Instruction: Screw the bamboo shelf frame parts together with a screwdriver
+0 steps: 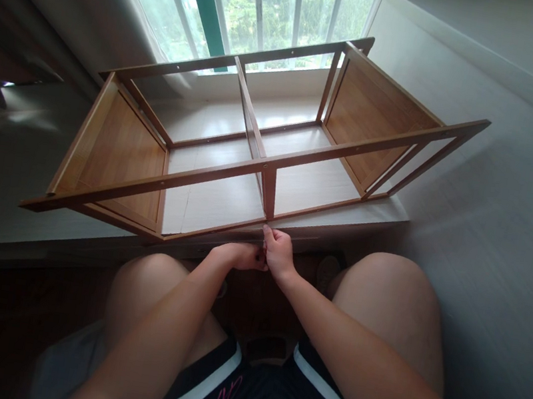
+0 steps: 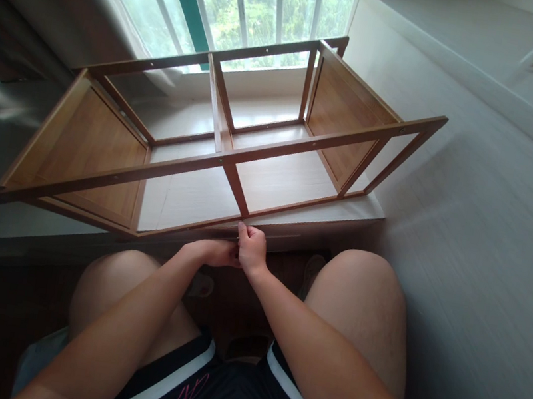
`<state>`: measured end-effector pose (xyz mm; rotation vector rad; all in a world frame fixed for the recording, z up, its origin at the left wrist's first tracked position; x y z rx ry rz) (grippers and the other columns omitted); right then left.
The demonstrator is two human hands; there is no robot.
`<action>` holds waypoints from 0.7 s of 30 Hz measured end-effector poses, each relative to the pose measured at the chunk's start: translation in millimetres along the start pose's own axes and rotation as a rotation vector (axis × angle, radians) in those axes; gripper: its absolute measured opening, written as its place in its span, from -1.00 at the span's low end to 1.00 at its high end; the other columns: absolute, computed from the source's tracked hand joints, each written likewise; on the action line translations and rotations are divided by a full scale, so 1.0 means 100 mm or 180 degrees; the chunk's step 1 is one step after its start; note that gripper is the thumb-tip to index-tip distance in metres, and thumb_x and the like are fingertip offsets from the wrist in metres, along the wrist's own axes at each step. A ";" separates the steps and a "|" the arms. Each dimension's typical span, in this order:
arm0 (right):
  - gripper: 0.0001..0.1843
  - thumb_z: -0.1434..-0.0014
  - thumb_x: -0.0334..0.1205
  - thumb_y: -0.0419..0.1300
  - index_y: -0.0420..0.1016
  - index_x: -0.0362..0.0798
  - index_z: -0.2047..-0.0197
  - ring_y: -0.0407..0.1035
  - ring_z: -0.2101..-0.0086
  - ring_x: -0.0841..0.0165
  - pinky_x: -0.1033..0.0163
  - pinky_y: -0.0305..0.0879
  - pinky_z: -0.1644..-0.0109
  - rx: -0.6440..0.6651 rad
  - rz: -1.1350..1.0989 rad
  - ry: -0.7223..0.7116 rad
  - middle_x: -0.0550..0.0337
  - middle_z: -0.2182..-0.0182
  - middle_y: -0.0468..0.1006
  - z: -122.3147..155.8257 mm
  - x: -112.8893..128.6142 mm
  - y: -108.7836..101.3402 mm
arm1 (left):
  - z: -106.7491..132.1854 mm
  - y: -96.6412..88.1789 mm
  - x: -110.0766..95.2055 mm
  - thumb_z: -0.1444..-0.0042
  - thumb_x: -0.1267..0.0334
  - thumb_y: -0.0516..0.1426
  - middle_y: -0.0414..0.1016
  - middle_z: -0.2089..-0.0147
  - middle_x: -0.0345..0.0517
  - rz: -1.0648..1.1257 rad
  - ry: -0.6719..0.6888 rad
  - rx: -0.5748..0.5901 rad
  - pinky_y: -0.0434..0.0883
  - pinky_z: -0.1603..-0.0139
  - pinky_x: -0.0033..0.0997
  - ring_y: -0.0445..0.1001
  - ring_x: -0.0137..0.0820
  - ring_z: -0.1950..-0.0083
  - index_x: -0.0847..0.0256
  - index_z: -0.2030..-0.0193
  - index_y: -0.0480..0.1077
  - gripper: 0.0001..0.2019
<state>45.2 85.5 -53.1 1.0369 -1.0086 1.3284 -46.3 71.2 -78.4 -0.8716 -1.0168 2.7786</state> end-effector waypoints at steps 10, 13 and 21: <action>-0.48 -0.25 0.07 -0.01 0.07 -0.03 0.64 0.01 0.60 0.46 0.29 -0.10 0.47 -0.0325 0.1314 -0.0794 0.34 0.70 0.11 0.07 0.28 -0.09 | 0.00 0.00 0.00 -0.07 -0.13 0.13 0.59 0.25 0.00 0.0059 0.0012 -0.0027 0.36 0.31 -0.34 0.47 -0.27 0.34 0.24 0.19 0.50 -0.56; -0.49 -0.25 0.05 0.00 0.09 -0.02 0.64 0.01 0.60 0.45 0.28 -0.09 0.47 -0.0314 0.1440 -0.0743 0.32 0.70 0.14 0.05 0.24 -0.09 | 0.01 0.00 0.00 -0.05 -0.13 0.14 0.58 0.24 0.00 0.0045 0.0000 -0.0063 0.36 0.31 -0.34 0.47 -0.26 0.33 0.24 0.18 0.49 -0.56; -0.50 -0.25 0.03 0.01 0.08 -0.02 0.65 0.01 0.61 0.44 0.28 -0.09 0.47 -0.0315 0.1455 -0.0792 0.31 0.71 0.14 0.03 0.25 -0.10 | 0.02 0.00 0.00 -0.06 -0.13 0.14 0.59 0.25 -0.01 0.0056 -0.0011 -0.0077 0.37 0.30 -0.36 0.49 -0.26 0.32 0.23 0.19 0.50 -0.56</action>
Point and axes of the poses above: each hand's wrist, its own z-axis away from the middle knuckle, its own y-axis out of the palm, x = y × z, the point moved 7 cm from there along -z, towards the middle knuckle
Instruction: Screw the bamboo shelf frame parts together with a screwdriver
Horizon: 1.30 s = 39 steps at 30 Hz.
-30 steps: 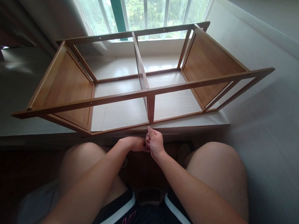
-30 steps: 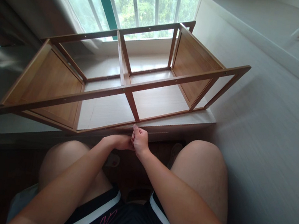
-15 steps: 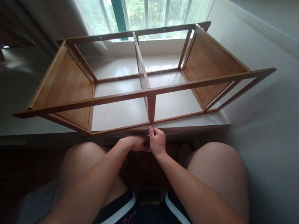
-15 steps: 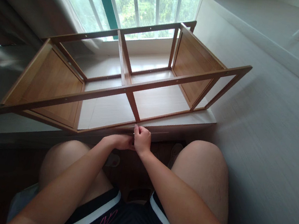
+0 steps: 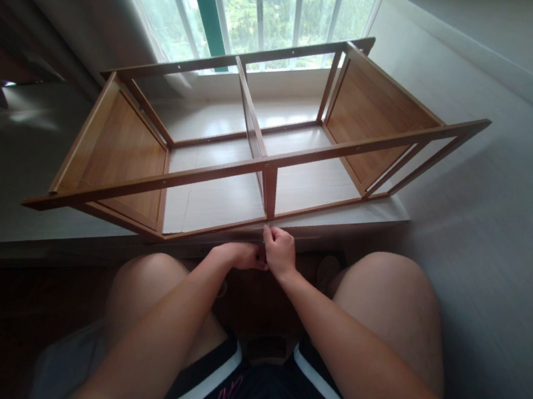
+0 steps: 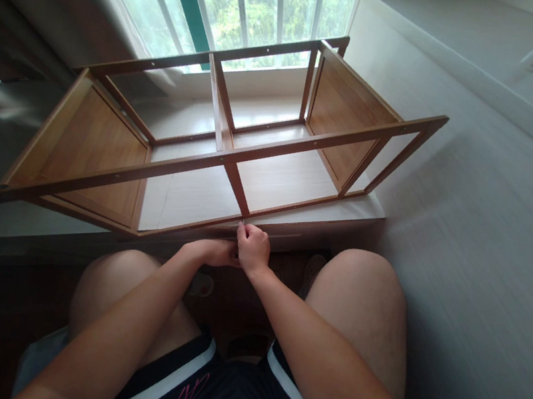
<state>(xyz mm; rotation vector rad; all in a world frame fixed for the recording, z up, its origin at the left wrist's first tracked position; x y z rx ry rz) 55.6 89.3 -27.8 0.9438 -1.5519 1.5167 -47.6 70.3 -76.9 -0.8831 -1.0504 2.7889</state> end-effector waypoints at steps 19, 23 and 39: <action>-0.48 -0.11 0.14 0.23 0.09 -0.01 0.58 -0.06 0.75 0.55 0.39 -0.20 0.69 0.1130 -0.3802 0.1511 0.46 0.76 0.03 0.19 -0.07 0.44 | 0.00 -0.01 -0.08 -0.12 0.05 0.14 0.58 0.12 0.01 0.0157 0.0119 0.0092 0.41 0.09 -0.36 0.50 -0.28 0.17 0.26 0.18 0.50 -0.69; -0.48 -0.15 0.12 0.20 0.05 0.00 0.57 -0.07 0.73 0.54 0.39 -0.15 0.69 0.1407 -0.4181 0.1616 0.45 0.74 0.02 0.21 -0.03 0.46 | 0.02 -0.02 -0.06 -0.10 0.09 0.16 0.57 0.11 -0.02 0.0171 0.0100 0.0113 0.41 0.07 -0.38 0.49 -0.30 0.15 0.24 0.19 0.51 -0.73; -0.46 -0.09 0.19 0.19 0.06 0.01 0.59 -0.10 0.76 0.57 0.40 -0.22 0.71 0.0921 -0.3314 0.1420 0.47 0.78 0.02 0.20 -0.07 0.42 | -0.04 0.02 -0.04 -0.10 0.02 0.15 0.59 0.14 0.00 0.0163 0.0134 0.0110 0.41 0.06 -0.32 0.50 -0.28 0.18 0.25 0.17 0.50 -0.66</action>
Point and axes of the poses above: each hand's wrist, its own z-axis away from the middle knuckle, its own y-axis out of the palm, x = y × z, the point moved 7 cm from there along -z, towards the middle knuckle
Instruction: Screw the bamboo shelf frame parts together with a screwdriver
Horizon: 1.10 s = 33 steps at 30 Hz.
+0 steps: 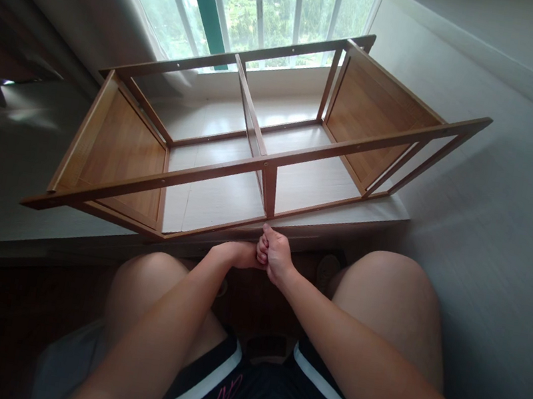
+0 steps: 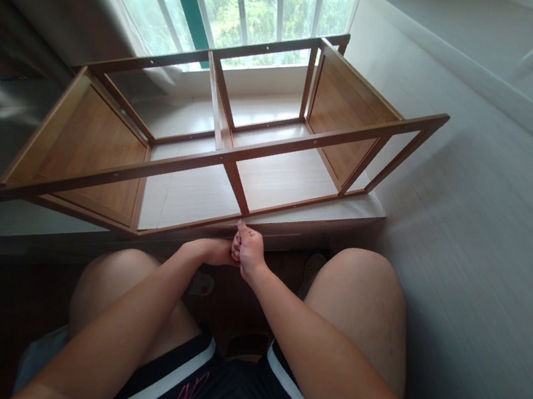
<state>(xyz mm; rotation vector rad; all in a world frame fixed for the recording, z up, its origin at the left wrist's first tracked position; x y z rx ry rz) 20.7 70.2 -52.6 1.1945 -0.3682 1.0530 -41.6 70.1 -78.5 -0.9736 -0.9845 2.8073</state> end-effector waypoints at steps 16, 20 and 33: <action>-0.48 -0.23 0.08 0.02 0.07 -0.03 0.65 -0.02 0.62 0.48 0.30 -0.09 0.51 -0.0739 0.2630 -0.1304 0.35 0.71 0.09 0.01 0.38 -0.15 | 0.02 -0.01 0.06 -0.06 -0.15 0.13 0.58 0.22 0.02 -0.0150 -0.0140 -0.0063 0.40 0.22 -0.32 0.49 -0.26 0.29 0.25 0.21 0.48 -0.54; -0.49 -0.25 0.03 0.00 0.07 -0.02 0.66 0.01 0.62 0.45 0.28 -0.09 0.48 -0.0808 0.3073 -0.1410 0.33 0.72 0.11 0.03 0.44 -0.12 | 0.02 -0.01 0.06 -0.06 -0.14 0.14 0.58 0.23 0.01 -0.0088 -0.0144 -0.0067 0.39 0.24 -0.33 0.49 -0.26 0.30 0.24 0.19 0.49 -0.55; -0.45 -0.14 0.24 0.08 0.13 0.00 0.63 -0.02 0.73 0.51 0.33 -0.12 0.65 -0.0265 0.1168 -0.0440 0.37 0.77 0.12 -0.07 0.13 -0.10 | 0.01 0.00 0.04 -0.06 -0.10 0.15 0.59 0.17 0.03 -0.0110 -0.0117 -0.0014 0.41 0.15 -0.29 0.51 -0.23 0.24 0.24 0.17 0.50 -0.58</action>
Point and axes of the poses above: each hand's wrist, its own z-axis away from the middle knuckle, its own y-axis out of the palm, x = y × z, the point moved 7 cm from there along -z, towards the middle knuckle
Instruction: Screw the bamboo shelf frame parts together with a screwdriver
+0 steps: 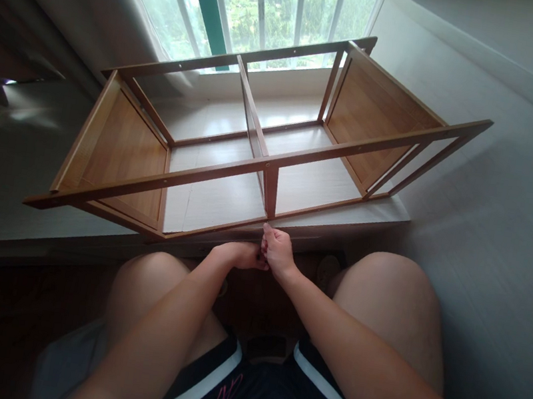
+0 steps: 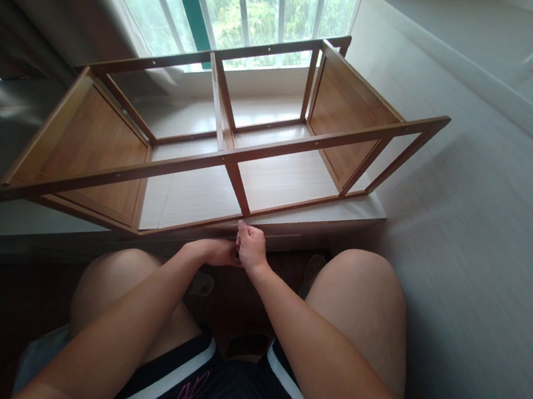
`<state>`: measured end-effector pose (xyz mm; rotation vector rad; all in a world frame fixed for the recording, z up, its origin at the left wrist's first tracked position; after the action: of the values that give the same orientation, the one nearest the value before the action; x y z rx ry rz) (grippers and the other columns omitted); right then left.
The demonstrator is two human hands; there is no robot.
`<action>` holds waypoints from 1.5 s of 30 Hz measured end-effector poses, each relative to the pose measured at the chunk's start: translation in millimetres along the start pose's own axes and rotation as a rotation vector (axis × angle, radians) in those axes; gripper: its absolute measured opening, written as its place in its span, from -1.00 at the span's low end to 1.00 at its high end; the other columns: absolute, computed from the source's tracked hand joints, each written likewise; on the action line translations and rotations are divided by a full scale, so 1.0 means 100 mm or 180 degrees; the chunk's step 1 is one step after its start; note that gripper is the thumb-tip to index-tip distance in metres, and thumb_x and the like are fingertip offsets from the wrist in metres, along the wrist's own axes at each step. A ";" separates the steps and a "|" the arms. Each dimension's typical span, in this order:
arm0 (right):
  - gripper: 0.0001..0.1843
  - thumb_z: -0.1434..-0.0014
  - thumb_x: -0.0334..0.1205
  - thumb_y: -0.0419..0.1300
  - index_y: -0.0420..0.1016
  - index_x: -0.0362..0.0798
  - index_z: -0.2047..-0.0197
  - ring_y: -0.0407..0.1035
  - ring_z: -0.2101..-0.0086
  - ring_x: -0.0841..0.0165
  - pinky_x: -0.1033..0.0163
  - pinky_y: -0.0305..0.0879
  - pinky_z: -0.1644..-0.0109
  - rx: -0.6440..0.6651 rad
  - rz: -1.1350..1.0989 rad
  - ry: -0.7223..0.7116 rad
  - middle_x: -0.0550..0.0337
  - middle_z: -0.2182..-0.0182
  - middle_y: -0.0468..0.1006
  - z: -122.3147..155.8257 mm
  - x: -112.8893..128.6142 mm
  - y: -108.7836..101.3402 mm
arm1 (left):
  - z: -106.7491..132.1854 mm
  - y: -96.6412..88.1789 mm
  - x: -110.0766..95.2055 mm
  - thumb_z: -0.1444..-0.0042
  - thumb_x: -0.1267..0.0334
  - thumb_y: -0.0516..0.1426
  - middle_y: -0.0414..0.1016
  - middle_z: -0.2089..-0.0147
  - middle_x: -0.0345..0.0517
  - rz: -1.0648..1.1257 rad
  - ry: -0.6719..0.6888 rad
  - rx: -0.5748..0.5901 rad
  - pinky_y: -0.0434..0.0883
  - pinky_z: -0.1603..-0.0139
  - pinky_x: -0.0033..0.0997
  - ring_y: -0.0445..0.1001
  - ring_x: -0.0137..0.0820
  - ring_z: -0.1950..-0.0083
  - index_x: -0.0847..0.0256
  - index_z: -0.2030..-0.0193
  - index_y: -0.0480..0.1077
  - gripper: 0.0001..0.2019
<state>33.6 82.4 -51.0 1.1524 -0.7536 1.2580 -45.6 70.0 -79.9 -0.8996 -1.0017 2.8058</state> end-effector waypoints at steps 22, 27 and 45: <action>-0.44 -0.10 0.22 0.15 0.17 -0.03 0.66 0.01 0.72 0.51 0.33 -0.08 0.65 -0.0258 0.0263 -0.0105 0.34 0.76 0.17 -0.02 -0.01 -0.07 | 0.03 -0.03 -0.01 -0.06 -0.12 0.13 0.58 0.21 0.03 -0.0051 -0.0069 -0.0004 0.40 0.20 -0.28 0.50 -0.22 0.27 0.24 0.18 0.51 -0.56; -0.45 -0.21 0.13 0.04 0.17 -0.04 0.67 0.03 0.65 0.47 0.30 -0.08 0.54 -0.0441 0.1463 -0.0488 0.31 0.73 0.18 -0.02 0.14 -0.15 | 0.01 -0.01 0.04 -0.07 -0.17 0.10 0.58 0.24 0.02 -0.0035 -0.0070 -0.0019 0.38 0.26 -0.31 0.49 -0.24 0.31 0.23 0.19 0.49 -0.53; -0.47 -0.32 0.06 -0.06 0.43 -0.05 0.55 0.23 0.54 0.39 0.26 -0.16 0.45 -0.0709 0.3398 -0.0639 0.14 0.58 0.46 0.06 0.33 -0.15 | -0.01 0.02 0.06 -0.07 -0.13 0.14 0.59 0.19 0.00 0.0142 0.0029 -0.0031 0.39 0.24 -0.36 0.50 -0.27 0.27 0.24 0.16 0.48 -0.56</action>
<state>56.0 88.4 -21.9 0.6688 -1.7435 1.8504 -49.9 70.3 -84.2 -0.9464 -1.0074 2.8328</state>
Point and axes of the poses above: each hand's wrist, its own z-axis away from the middle knuckle, its own y-axis out of the palm, x = y × z, the point moved 7 cm from there along -z, towards the middle knuckle
